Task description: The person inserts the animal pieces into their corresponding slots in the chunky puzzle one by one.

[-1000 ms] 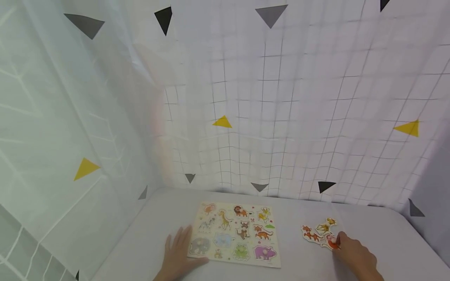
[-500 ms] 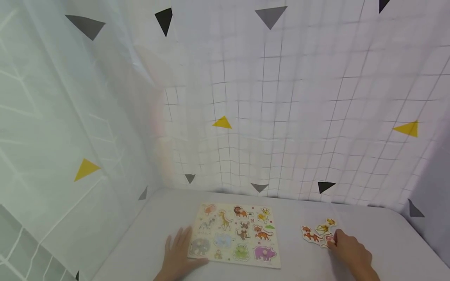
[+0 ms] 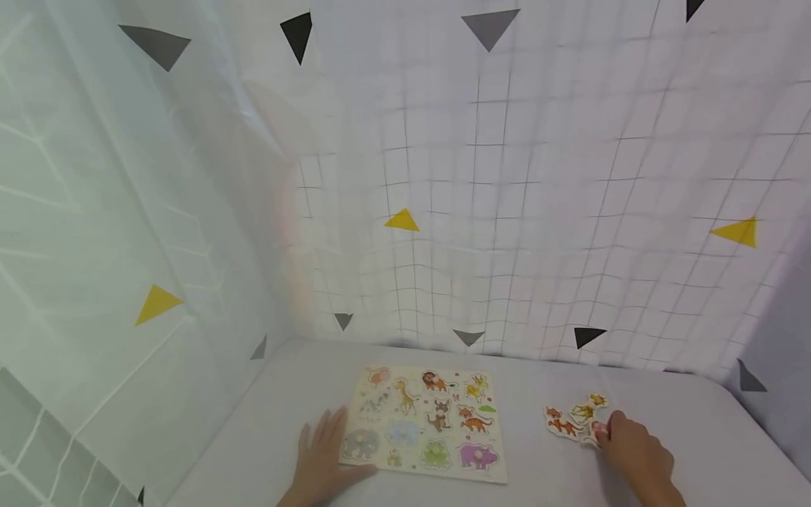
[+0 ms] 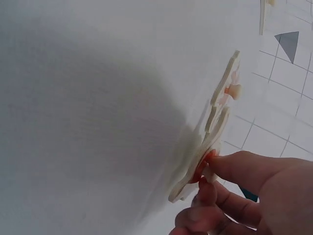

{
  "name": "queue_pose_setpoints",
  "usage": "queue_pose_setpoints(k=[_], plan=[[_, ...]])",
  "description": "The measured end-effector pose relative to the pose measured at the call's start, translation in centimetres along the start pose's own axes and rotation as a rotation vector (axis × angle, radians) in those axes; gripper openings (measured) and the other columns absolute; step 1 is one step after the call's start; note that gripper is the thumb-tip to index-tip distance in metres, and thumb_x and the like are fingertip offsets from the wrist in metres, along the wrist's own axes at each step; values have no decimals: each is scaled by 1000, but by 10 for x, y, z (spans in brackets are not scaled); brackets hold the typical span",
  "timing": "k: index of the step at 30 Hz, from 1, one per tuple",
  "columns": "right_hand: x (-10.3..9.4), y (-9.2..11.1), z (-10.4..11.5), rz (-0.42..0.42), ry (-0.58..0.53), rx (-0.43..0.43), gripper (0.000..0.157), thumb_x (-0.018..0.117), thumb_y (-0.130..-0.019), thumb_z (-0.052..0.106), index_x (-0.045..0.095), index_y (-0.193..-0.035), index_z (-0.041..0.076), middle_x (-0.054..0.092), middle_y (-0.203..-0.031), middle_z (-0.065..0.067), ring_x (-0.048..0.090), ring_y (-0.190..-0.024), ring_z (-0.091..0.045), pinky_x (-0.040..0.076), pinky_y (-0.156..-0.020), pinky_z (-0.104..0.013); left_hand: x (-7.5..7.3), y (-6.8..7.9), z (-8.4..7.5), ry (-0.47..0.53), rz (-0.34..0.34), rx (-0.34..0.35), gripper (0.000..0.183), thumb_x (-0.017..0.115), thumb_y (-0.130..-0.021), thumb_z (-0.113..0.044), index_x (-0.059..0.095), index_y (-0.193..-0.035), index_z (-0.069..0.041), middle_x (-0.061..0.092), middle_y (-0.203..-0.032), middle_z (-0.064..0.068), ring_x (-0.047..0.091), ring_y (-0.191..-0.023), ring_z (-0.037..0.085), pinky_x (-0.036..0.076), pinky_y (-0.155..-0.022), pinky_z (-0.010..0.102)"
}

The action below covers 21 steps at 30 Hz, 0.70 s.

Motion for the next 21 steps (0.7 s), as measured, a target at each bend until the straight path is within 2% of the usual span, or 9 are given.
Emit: queue_pose_setpoints(k=[5, 10, 14, 17, 21], plan=[[-6, 0, 5, -73, -17, -46, 46, 59, -103, 42, 58, -97, -4, 56, -83, -13, 54, -73, -24, 46, -60, -37, -1, -1, 2, -9, -6, 1, 132, 68, -63, -91, 34, -159, -8, 38, -167, 10, 27, -157, 40, 9, -126, 73], [-12, 4, 21, -176, -19, -123, 43, 59, -102, 42, 60, -97, 0, 52, -100, -26, 58, -75, -29, 49, -58, -42, -3, -1, 1, -4, -15, 4, 131, 68, -63, -91, 35, -159, -8, 38, -166, 10, 27, -157, 41, 10, -126, 74], [-16, 3, 42, -245, -9, -161, 39, 61, -101, 37, 63, -98, -2, 52, -111, -36, 61, -84, -38, 53, -57, -45, -4, 0, 0, -11, -22, 6, 131, 69, -63, -91, 36, -158, -7, 39, -166, 11, 29, -156, 41, 11, -126, 73], [-18, 2, 61, -273, -18, -189, 42, 59, -102, 37, 64, -101, -5, 57, -110, -35, 60, -89, -42, 54, -58, -47, -4, 0, 1, -15, -21, 5, 131, 69, -63, -91, 36, -158, -7, 40, -165, 11, 29, -156, 41, 11, -126, 74], [-21, 3, 89, -288, -66, -226, 46, 56, -104, 40, 64, -103, -5, 64, -93, -21, 59, -78, -29, 48, -54, -37, -3, -1, 1, -10, -3, 3, 132, 67, -63, -92, 34, -159, -8, 38, -167, 10, 28, -157, 41, 10, -126, 74]])
Point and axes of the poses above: each hand's wrist, its own y-axis away from the middle knuckle, its own x-axis out of the palm, z = x × y, the point moved 6 cm from there along -y, towards the middle knuckle
